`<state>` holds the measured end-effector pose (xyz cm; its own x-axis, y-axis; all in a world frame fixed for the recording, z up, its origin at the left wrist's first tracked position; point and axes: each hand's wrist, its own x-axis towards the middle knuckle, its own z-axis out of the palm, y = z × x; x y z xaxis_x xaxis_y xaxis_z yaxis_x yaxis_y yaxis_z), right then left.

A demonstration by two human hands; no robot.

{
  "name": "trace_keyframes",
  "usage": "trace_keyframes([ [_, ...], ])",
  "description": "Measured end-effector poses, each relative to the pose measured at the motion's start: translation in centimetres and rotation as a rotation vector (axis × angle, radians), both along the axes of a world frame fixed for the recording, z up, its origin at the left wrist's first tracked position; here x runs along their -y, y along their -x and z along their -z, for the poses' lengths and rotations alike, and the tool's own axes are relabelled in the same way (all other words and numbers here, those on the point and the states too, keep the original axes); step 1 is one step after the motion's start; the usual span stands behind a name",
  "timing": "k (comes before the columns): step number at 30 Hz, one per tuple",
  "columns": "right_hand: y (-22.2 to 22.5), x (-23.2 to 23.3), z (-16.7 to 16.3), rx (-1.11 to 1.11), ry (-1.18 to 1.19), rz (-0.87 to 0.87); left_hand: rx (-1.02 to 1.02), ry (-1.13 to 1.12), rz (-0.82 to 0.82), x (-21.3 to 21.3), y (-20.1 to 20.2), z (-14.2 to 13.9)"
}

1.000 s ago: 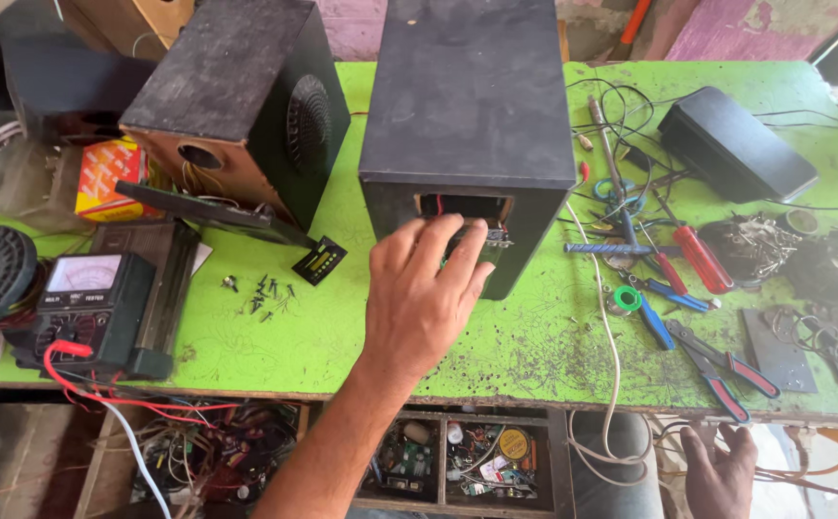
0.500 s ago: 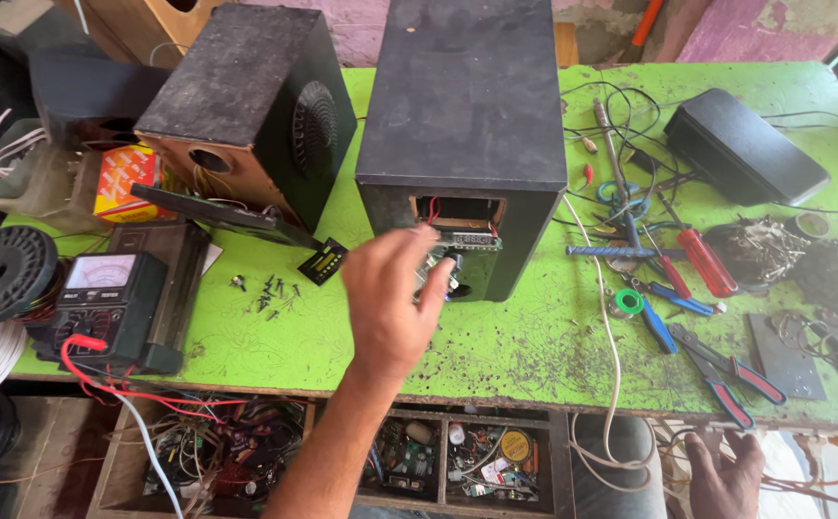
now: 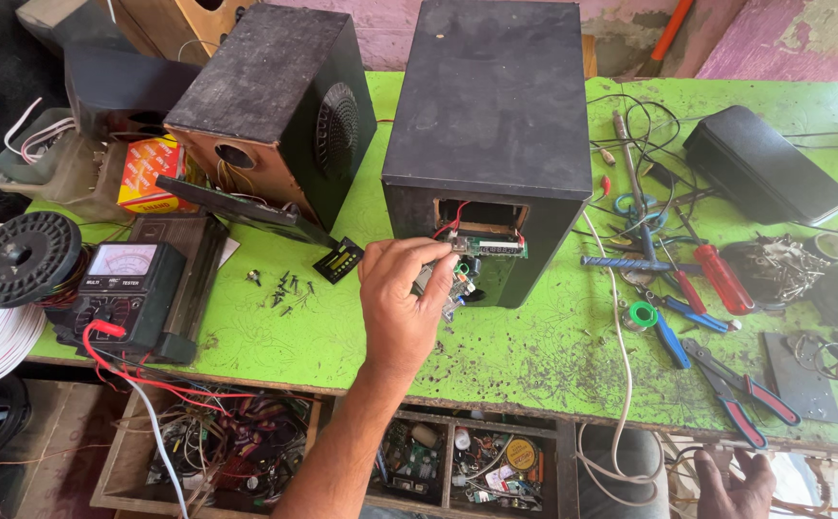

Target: The person unscrews the back panel of a speaker cabinet with a screwdriver and pulls out the amplifier board mounted on a wooden plate. They disconnect and rearrange the internal wiring, work on the board's components, then lift the board back toward the open cabinet to reinstall it.

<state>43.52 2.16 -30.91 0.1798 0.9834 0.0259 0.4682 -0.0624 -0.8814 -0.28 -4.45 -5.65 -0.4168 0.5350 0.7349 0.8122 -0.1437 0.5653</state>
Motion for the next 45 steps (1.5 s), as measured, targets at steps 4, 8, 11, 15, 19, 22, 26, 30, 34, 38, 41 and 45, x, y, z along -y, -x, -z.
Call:
trace_keyframes([
  [4, 0.3, 0.1, 0.0, 0.015, -0.032, 0.017, 0.004, -0.007, 0.024, -0.1, 0.0, 0.3],
  [8, 0.4, 0.1, -0.1, 0.077, -0.099, 0.009, -0.042, -0.017, 0.007, -0.2, 0.1, 0.6],
  [11, 0.3, 0.0, -0.3, 0.146, -0.113, -0.008, -0.047, 0.023, -0.001, -0.3, 0.3, 0.6],
  [15, 0.4, 0.0, -0.4, 0.048, 0.007, 0.029, -0.121, 0.104, -0.02, -0.5, 0.5, 0.7],
  [19, 0.5, 0.4, 0.0, -0.022, -0.033, 0.034, -0.151, 0.13, -0.081, -0.9, 0.5, 0.7],
  [22, 0.5, 0.6, 0.3, -0.045, -0.04, 0.037, -0.261, 0.091, -0.143, -1.0, 0.6, 0.7],
  [26, 0.1, 0.7, 0.7, -0.032, -0.028, 0.027, -0.321, 0.098, -0.144, -0.7, 1.0, 0.4],
  [30, -0.1, 0.7, 0.9, -0.013, 0.0, 0.032, -0.384, 0.107, -0.149, -0.6, 1.3, 0.1],
  [34, -0.2, 0.7, 1.0, -0.023, 0.008, 0.017, -0.366, 0.15, -0.143, -0.8, 1.4, 0.2],
  [38, -0.2, 0.7, 0.8, -0.039, -0.008, 0.024, -0.364, 0.2, -0.143, -0.9, 1.6, 0.8],
  [41, -0.2, 0.6, 0.7, -0.014, 0.004, 0.003, -0.376, 0.253, -0.146, -1.3, 1.9, 1.4],
  [45, -0.2, 0.7, 0.6, -0.141, -0.038, -0.016, -0.399, 0.254, -0.148, -1.6, 2.3, 1.3],
])
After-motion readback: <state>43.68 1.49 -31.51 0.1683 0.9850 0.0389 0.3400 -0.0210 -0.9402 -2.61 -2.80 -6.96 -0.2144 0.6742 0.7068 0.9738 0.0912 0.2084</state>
